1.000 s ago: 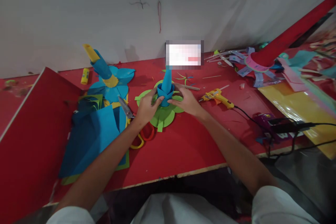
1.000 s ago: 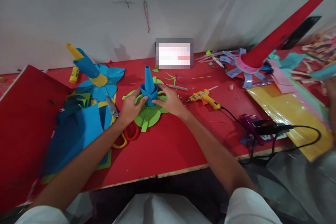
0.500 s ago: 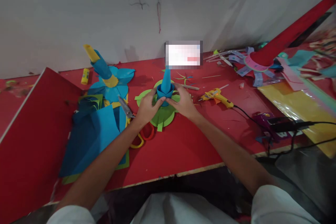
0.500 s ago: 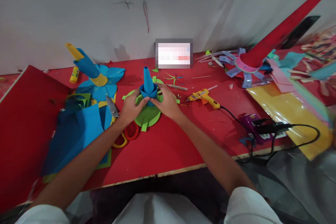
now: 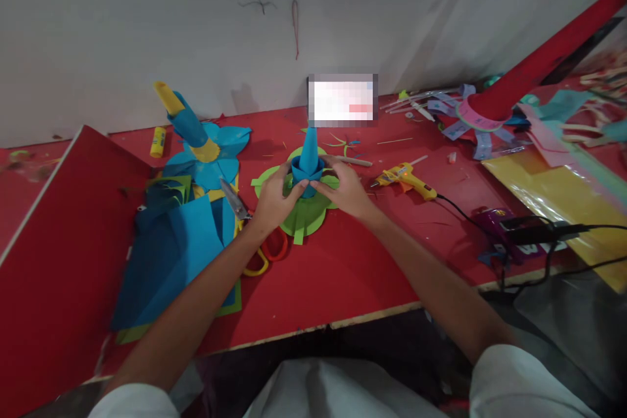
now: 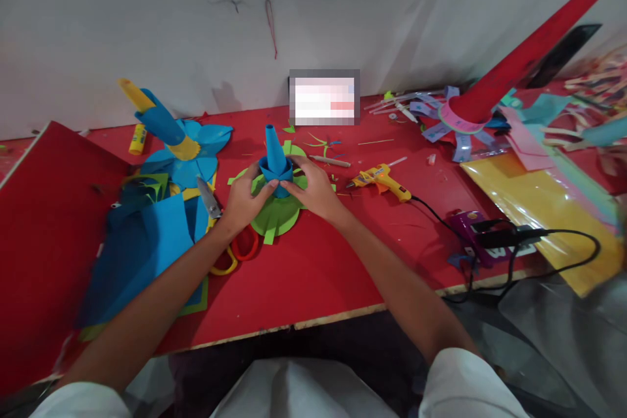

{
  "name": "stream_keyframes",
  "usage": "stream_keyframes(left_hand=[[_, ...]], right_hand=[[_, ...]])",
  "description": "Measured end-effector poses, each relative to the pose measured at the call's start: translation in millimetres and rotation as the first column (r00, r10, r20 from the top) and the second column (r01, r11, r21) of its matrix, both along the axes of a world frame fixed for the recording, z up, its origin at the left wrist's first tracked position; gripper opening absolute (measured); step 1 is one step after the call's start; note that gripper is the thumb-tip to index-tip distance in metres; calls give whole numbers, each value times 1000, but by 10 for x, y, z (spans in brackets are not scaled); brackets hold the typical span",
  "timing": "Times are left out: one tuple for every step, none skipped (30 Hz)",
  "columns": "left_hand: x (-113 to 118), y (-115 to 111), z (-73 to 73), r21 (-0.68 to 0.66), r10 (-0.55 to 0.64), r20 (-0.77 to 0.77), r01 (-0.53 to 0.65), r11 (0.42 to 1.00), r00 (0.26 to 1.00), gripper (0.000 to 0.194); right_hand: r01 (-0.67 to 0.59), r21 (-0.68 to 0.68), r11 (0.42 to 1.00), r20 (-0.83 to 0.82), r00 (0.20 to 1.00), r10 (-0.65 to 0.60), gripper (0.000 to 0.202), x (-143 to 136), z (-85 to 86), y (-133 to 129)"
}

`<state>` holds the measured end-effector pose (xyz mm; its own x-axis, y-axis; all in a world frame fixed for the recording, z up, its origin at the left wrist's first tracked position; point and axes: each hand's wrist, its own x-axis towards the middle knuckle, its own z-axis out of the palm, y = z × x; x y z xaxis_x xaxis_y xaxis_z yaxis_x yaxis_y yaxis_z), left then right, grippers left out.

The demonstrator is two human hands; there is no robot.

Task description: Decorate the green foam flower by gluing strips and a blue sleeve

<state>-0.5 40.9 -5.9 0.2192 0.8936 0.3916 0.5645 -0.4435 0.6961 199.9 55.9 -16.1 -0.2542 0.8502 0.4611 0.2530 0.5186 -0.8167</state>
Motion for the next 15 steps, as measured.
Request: stream_keyframes(left_hand=[[1,-4,4,3,-6,-4,6,1000,1000,64],[2,-7,8,7,-14,-8,15,1000,1000,64],[3,-9,11,11,-22,-13,22,1000,1000,63],[3,-11,13,16,-28,-16,28,999,999,62],[4,-11,14,21,-33,-18,34,999,999,62],[3,-10,13,25,-38,-18,38,999,999,61],[3,-8,10,29,-42,-19,42,999,999,60],[2,-5,7,33,-46,-21,46,998,999,60],[2,-2,3,35,-49,-24,50,998,999,60],[2,3,-1,35,-50,-28,51,998,998,60],[1,7,-6,35,-46,-33,47,998,998,61],[1,11,-9,32,-41,-38,42,999,998,62],[2,15,-12,27,-35,-42,36,999,999,63],[2,17,-14,21,-29,-42,30,999,999,64],[1,18,-16,15,-24,-39,25,1000,999,64]], right_hand=[[9,5,1000,-4,1000,-9,62,-8,-1,-3],[20,10,1000,-6,1000,-20,62,-15,-4,-5],[34,15,999,-4,999,-34,61,-20,-7,-6],[47,19,999,0,999,-47,61,-25,-11,-7],[59,21,998,7,998,-59,61,-27,-15,-8],[69,23,997,13,998,-69,60,-29,-19,-8],[78,24,997,18,997,-78,60,-30,-23,-9],[83,23,996,21,996,-83,60,-30,-26,-9],[84,21,996,22,996,-84,60,-29,-27,-10],[81,18,997,20,997,-81,60,-27,-26,-11],[74,16,997,16,997,-74,60,-24,-22,-13],[64,12,998,9,998,-65,60,-20,-13,-16],[55,5,998,-1,999,-55,59,-15,-1,-20],[48,-8,999,-14,999,-48,58,-9,14,-24],[45,-23,999,-30,998,-46,56,-2,30,-27]])
